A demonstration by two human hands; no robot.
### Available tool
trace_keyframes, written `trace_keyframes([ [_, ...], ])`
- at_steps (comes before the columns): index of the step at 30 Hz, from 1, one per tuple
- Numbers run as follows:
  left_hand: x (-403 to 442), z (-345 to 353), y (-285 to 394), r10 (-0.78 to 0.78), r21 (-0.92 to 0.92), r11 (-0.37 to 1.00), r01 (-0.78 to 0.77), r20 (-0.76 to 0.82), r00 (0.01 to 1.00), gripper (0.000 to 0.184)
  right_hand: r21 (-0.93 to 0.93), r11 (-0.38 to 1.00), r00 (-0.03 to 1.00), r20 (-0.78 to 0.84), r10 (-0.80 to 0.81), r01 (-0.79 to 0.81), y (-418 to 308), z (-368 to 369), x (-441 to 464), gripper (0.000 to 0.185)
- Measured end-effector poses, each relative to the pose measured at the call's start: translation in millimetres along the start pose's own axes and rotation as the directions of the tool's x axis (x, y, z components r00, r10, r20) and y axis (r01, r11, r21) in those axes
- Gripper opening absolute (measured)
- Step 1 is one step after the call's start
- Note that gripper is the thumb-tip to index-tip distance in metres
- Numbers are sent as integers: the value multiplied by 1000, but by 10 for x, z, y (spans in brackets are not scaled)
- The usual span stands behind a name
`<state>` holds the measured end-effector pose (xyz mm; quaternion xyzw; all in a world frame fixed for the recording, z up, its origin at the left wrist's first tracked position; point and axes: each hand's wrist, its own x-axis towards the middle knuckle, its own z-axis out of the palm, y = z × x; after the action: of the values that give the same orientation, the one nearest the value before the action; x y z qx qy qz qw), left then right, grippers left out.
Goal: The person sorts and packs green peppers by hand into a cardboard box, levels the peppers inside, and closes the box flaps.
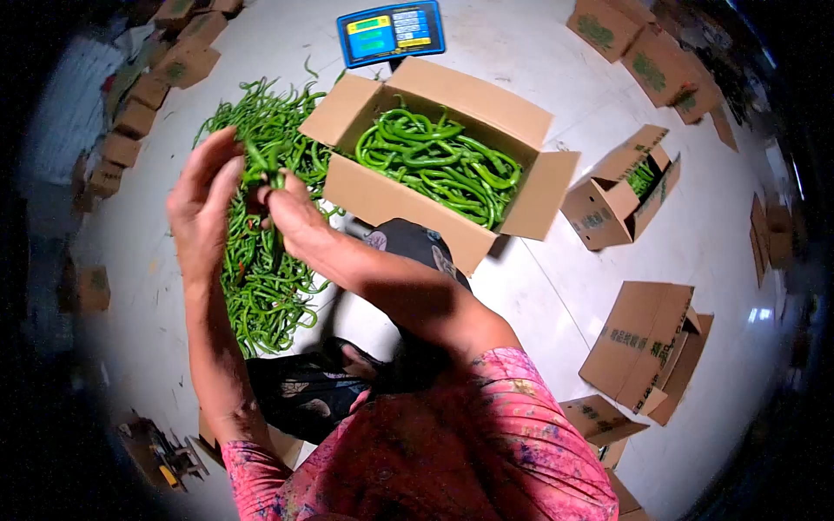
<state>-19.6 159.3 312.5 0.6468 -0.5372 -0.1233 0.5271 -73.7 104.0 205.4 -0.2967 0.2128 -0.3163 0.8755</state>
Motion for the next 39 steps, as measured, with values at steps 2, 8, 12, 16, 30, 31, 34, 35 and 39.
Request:
trace_keyframes([
  [2,-128,-325,-143,-123,-133,986,103,-159,979,27,3,999,999,-1,35,-35,-119,43,-93,27],
  [8,-586,-585,-640,-441,-379,857,350,-187,878,29,-35,999,978,209,10,-3,-72,76,-111,41],
  [12,-695,-463,-691,-480,-528,778,340,-150,865,36,-190,979,971,239,-22,69,7,150,-177,29],
  [16,-706,-482,-734,-543,-633,691,350,-134,829,31,-330,933,945,326,-34,148,33,258,-247,32],
  [30,-825,-561,-733,-493,-563,767,308,-209,844,22,155,966,938,311,151,-207,27,-31,-10,27],
  [31,-832,-527,-661,-481,-513,793,330,-195,855,20,152,971,950,280,135,-183,21,-7,-21,26],
  [34,-834,-347,-584,-439,-391,843,368,-105,893,21,158,984,959,279,37,-84,67,61,-18,24],
  [35,-839,-286,-624,-410,-356,862,360,-74,909,21,135,985,943,327,55,-105,89,32,-11,24],
  [39,-858,-235,-754,-431,-377,834,403,11,902,24,129,982,926,369,81,-137,102,24,-32,26],
])
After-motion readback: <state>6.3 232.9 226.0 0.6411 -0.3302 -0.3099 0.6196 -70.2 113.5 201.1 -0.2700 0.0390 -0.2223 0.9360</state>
